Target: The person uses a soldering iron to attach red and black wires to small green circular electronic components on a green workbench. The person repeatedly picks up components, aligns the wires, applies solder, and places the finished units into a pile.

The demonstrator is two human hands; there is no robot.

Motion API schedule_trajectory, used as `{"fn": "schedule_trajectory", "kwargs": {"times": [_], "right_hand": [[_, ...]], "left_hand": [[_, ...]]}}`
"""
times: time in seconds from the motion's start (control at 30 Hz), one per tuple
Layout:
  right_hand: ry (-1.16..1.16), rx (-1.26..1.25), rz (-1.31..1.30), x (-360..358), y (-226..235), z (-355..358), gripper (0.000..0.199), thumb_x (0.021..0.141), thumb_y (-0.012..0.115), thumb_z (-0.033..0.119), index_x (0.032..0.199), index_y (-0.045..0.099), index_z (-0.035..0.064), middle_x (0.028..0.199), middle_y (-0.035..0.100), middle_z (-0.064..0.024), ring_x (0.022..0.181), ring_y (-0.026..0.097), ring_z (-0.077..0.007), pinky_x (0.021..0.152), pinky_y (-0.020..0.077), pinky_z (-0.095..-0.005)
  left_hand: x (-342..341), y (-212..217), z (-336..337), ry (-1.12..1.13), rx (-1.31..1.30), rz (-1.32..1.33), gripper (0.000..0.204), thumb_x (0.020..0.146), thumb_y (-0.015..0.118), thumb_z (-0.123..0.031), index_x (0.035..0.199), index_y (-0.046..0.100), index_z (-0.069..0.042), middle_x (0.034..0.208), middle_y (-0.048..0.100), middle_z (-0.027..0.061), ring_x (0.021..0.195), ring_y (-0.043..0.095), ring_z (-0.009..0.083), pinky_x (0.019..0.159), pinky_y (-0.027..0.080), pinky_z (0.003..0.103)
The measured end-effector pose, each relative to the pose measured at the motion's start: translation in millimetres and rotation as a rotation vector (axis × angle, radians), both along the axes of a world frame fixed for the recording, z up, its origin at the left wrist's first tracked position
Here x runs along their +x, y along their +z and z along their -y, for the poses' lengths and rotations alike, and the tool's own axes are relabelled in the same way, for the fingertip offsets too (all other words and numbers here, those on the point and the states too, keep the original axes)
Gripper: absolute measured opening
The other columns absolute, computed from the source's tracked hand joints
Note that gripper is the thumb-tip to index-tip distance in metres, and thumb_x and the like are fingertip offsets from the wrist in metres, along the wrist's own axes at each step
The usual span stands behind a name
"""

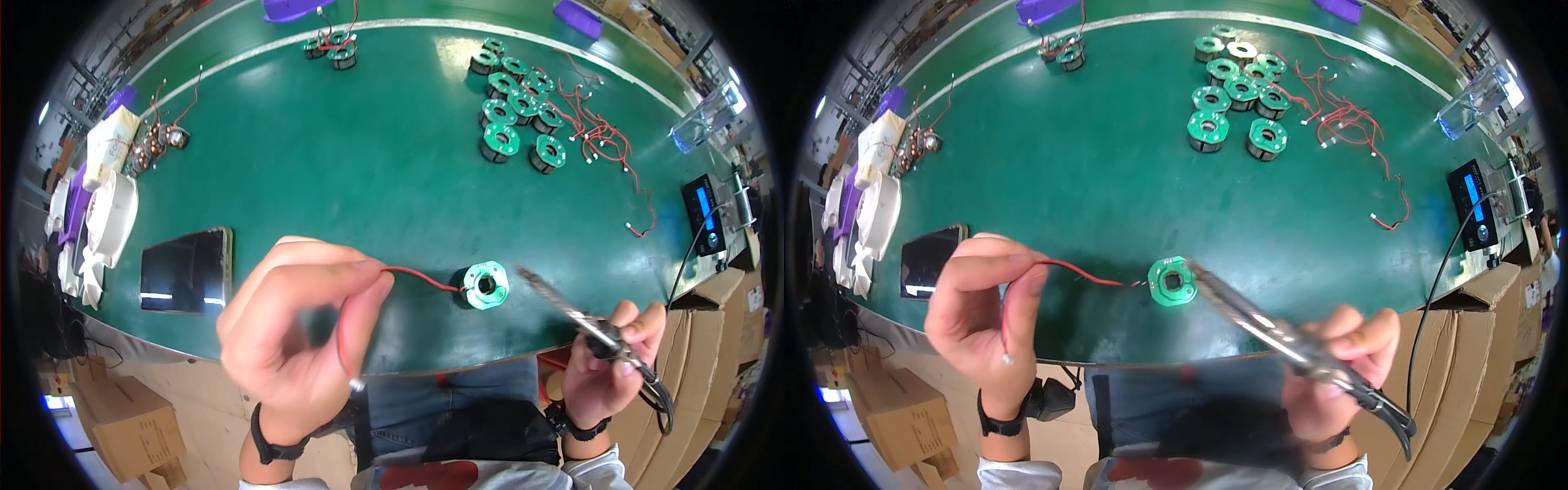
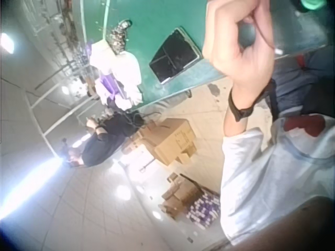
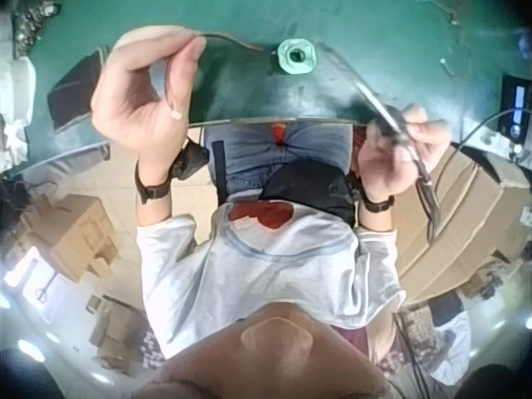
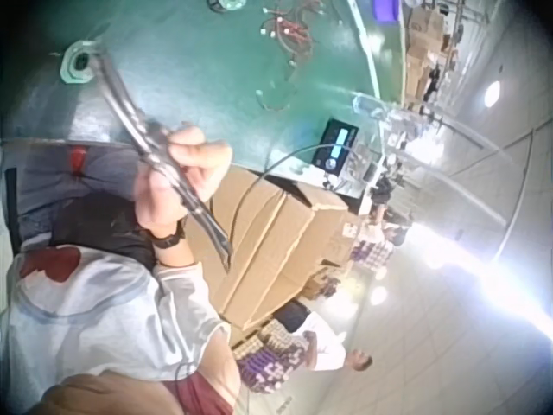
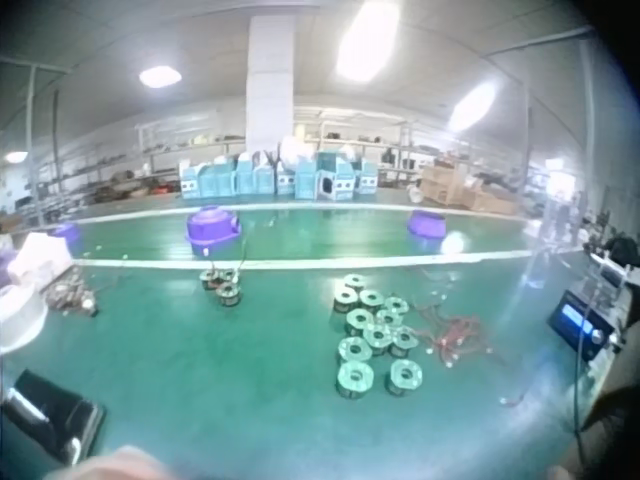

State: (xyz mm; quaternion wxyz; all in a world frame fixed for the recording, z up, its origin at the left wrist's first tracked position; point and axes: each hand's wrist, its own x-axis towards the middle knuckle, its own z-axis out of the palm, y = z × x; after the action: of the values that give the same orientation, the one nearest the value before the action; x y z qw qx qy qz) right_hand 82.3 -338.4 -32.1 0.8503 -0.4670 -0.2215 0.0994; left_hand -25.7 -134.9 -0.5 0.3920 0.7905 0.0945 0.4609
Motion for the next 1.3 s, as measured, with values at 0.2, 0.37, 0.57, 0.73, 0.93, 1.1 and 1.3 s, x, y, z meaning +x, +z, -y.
{"fn": "schedule_trajectory", "kwargs": {"times": [0.2, 0.37, 0.57, 0.73, 0.93, 1.1, 1.3], "right_hand": [[-0.335, 0.138, 0.185, 24.5, 16.3, 33.5, 0.028, 0.079, 0.057, 0.016, 0.086, 0.031, 0.0069, 0.078, 0.035, -0.0042, 0.054, 0.039, -0.0058, 0.04, 0.0292, -0.0151], [-0.515, 0.137, 0.157, 31.9, 14.8, 68.3, 0.026, 0.08, 0.054, 0.016, 0.086, 0.031, 0.0074, 0.079, 0.035, -0.0041, 0.055, 0.038, -0.0049, 0.038, 0.0269, -0.0136], [-0.548, 0.044, 0.083, 20.0, -1.4, 89.1, 0.031, 0.077, 0.059, 0.021, 0.085, 0.032, 0.0073, 0.071, 0.034, -0.0009, 0.051, 0.036, -0.0034, 0.038, 0.0271, -0.0139], [-0.522, -0.012, 0.098, 15.9, -6.7, 92.4, 0.033, 0.077, 0.059, 0.022, 0.084, 0.031, 0.0075, 0.07, 0.035, -0.0011, 0.048, 0.035, -0.0043, 0.039, 0.0313, -0.0165], [-0.481, 0.034, 0.116, 18.7, -10.9, 78.8, 0.032, 0.078, 0.058, 0.022, 0.084, 0.031, 0.0074, 0.07, 0.033, -0.0023, 0.046, 0.033, -0.0053, 0.039, 0.0272, -0.0182], [-0.439, -0.007, 0.147, 15.7, -12.0, 69.8, 0.032, 0.078, 0.058, 0.023, 0.084, 0.03, 0.0078, 0.07, 0.033, -0.0025, 0.044, 0.033, -0.006, 0.039, 0.029, -0.0189], [-0.441, -0.007, 0.122, 12.2, -10.2, 67.1, 0.033, 0.077, 0.058, 0.023, 0.084, 0.03, 0.0075, 0.069, 0.033, -0.0023, 0.044, 0.033, -0.0065, 0.04, 0.0335, -0.0205]], "left_hand": [[40.3, 80.9, -14.5, -0.27, 0.066, -0.409, 0.01, 0.07, 0.064, 0.006, 0.073, 0.055, 0.002, 0.069, 0.054, 0.0032, 0.062, 0.049, 0.0078, 0.057, 0.041, 0.02], [153.9, 110.1, -16.6, -0.452, 0.128, -0.705, 0.013, 0.073, 0.065, -0.006, 0.08, 0.057, 0.003, 0.069, 0.058, 0.0039, 0.066, 0.053, 0.0068, 0.06, 0.043, 0.021], [191.3, 107.2, -11.2, -0.43, -0.002, -1.002, 0.084, 0.071, 0.069, -0.007, 0.134, 0.017, 0.007, 0.125, 0.043, 0.0256, 0.098, 0.057, 0.0216, 0.087, 0.044, 0.032], [114.9, 109.2, -42.2, -0.222, 0.223, -0.818, 0.055, 0.077, 0.062, -0.009, 0.127, 0.041, -0.003, 0.117, 0.049, 0.0141, 0.092, 0.056, 0.0174, 0.08, 0.046, 0.03], [9.5, 77.3, -4.5, -0.066, 0.255, -0.677, 0.022, 0.057, 0.069, -0.013, 0.074, 0.058, -0.004, 0.068, 0.055, 0.0034, 0.063, 0.051, 0.0134, 0.056, 0.037, 0.025], [19.0, 31.2, 10.0, -0.174, 0.332, -0.711, 0.04, 0.052, 0.072, -0.019, 0.086, 0.056, -0.005, 0.072, 0.05, 0.0052, 0.072, 0.048, 0.0195, 0.071, 0.037, 0.031], [41.9, 15.1, 6.0, -0.243, 0.279, -0.805, 0.029, 0.051, 0.071, -0.019, 0.073, 0.057, -0.007, 0.068, 0.048, 0.0004, 0.07, 0.048, 0.0168, 0.073, 0.035, 0.03]]}}
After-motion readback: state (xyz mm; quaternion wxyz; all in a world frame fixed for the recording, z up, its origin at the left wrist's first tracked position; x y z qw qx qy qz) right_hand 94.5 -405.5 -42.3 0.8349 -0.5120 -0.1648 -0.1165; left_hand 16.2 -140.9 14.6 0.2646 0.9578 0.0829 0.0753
